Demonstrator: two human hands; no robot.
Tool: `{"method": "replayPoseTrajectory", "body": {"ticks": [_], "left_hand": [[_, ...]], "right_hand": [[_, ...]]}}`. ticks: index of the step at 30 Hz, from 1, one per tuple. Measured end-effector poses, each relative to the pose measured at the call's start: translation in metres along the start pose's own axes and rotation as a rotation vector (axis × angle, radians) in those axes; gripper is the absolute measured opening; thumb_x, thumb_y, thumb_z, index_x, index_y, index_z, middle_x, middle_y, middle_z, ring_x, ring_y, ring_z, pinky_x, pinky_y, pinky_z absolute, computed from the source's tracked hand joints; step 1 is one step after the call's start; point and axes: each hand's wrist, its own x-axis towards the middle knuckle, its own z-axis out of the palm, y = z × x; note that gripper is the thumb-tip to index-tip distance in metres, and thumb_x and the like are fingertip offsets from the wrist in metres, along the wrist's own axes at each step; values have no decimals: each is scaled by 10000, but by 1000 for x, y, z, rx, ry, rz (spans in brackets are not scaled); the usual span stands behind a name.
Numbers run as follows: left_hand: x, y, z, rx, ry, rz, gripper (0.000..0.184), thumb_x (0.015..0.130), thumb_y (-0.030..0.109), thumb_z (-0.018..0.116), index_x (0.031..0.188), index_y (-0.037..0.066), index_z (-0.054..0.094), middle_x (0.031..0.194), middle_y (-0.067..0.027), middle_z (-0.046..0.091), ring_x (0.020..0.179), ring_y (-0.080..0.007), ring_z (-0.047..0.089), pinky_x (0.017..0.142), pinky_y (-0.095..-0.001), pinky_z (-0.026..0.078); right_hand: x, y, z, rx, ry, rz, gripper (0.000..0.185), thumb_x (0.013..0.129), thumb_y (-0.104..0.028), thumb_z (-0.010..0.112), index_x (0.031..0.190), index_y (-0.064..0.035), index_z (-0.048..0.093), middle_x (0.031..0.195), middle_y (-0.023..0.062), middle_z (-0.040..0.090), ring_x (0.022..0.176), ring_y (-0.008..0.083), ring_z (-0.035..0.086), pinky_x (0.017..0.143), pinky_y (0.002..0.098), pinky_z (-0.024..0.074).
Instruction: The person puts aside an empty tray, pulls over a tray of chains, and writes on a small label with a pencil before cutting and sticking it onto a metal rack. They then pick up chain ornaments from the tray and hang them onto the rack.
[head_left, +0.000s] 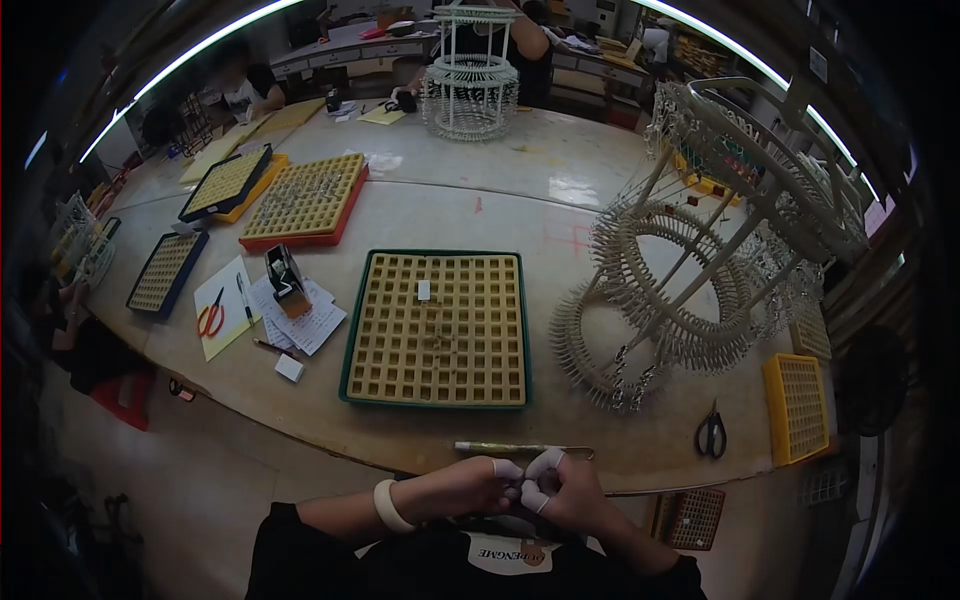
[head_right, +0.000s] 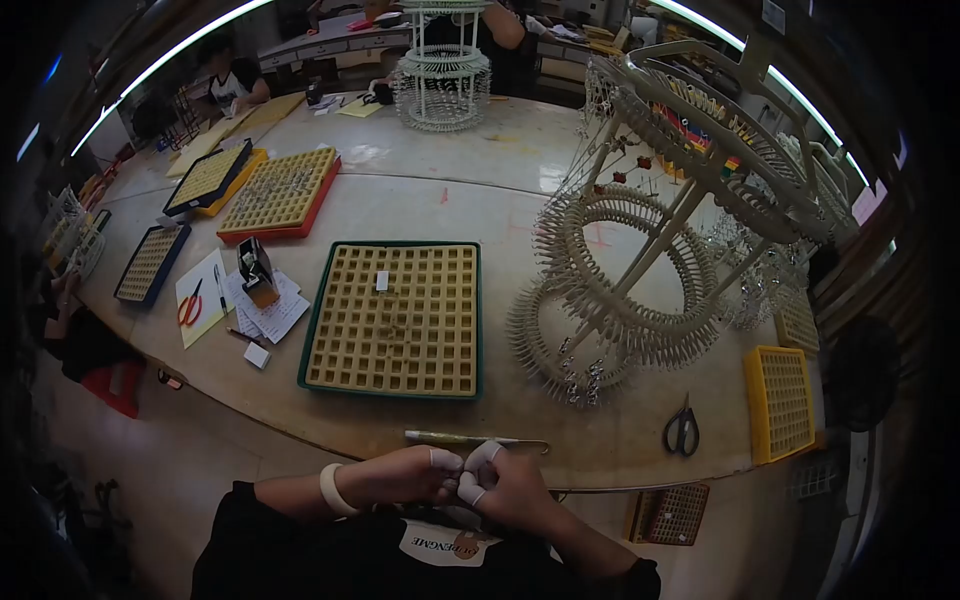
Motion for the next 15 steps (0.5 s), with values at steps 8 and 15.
{"method": "replayPoseTrajectory", "body": {"ticks": [8,15], "left_hand": [[-10,10,42,1472,416,1057,151,823,167,616,848,33,550,740,-78,550,670,-205,572,551,-316,451],[-10,6,36,1205,381,794,134,833,169,590,821,44,543,732,-79,534,644,-197,557,575,-307,442]], "right_hand": [[5,3,-8,502,4,198,145,757,-65,645,851,-34,539,628,-15,537,518,31,456,458,196,366],[6,9,-9,608,-95,277,143,759,-61,645,854,-41,540,598,-22,524,500,31,453,440,199,360]]}}
